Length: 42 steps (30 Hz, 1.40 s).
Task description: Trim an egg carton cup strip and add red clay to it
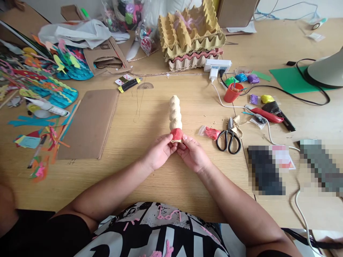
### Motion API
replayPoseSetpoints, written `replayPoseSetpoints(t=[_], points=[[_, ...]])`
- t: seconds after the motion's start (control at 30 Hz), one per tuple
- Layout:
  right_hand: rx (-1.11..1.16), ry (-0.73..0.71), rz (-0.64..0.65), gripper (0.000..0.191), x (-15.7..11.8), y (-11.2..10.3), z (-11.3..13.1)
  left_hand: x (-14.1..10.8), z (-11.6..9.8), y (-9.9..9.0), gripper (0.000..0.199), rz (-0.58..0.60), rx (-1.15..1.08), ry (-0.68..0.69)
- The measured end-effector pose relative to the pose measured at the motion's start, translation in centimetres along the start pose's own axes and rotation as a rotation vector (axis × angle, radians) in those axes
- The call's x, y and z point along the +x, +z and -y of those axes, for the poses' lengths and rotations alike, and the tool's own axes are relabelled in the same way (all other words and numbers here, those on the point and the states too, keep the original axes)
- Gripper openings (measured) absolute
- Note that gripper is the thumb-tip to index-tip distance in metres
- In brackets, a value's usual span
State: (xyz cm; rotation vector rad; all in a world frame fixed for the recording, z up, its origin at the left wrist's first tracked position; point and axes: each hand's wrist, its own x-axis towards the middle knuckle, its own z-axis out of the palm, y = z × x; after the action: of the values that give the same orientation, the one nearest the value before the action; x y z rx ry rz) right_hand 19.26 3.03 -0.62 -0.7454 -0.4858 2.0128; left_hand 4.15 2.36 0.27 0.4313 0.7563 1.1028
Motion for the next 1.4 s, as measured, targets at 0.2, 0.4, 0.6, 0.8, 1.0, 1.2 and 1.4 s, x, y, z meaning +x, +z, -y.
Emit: replayPoseSetpoints(t=[0.2,0.4,0.6,0.8,1.0,1.2,1.4], points=[[-0.052,-0.044,-0.022,0.031,0.0,-0.1,0.1,0.4,-0.1,-0.4,0.034,-0.011,0.041,0.052],[-0.119,-0.089,-0.019,0.037,-0.3,0.3,0.3,0.1,-0.6,-0.5,0.042,0.137,0.02,0.044],[-0.197,-0.097,0.029,0.036,-0.6,0.5,0.2,-0.2,-0.7,-0.2,0.043,0.123,0.06,0.046],[-0.161,-0.129,0.063,0.037,-1.0,1.0,0.2,-0.5,-0.7,0.0,0.039,0.172,0.16,0.127],[-0.239,-0.147,0.056,0.034,-1.2,0.9,0.6,-0.5,-1.0,-0.2,0.046,0.235,0.102,0.087],[-0.207,-0.056,0.078,0.039,-1.2,0.6,1.0,-0.3,-1.2,-0.7,0.04,0.248,0.175,0.036],[-0.226,-0.022,0.067,0.033,-1.2,0.6,1.4,0.0,-1.2,-1.1,0.043,0.266,0.243,0.053]])
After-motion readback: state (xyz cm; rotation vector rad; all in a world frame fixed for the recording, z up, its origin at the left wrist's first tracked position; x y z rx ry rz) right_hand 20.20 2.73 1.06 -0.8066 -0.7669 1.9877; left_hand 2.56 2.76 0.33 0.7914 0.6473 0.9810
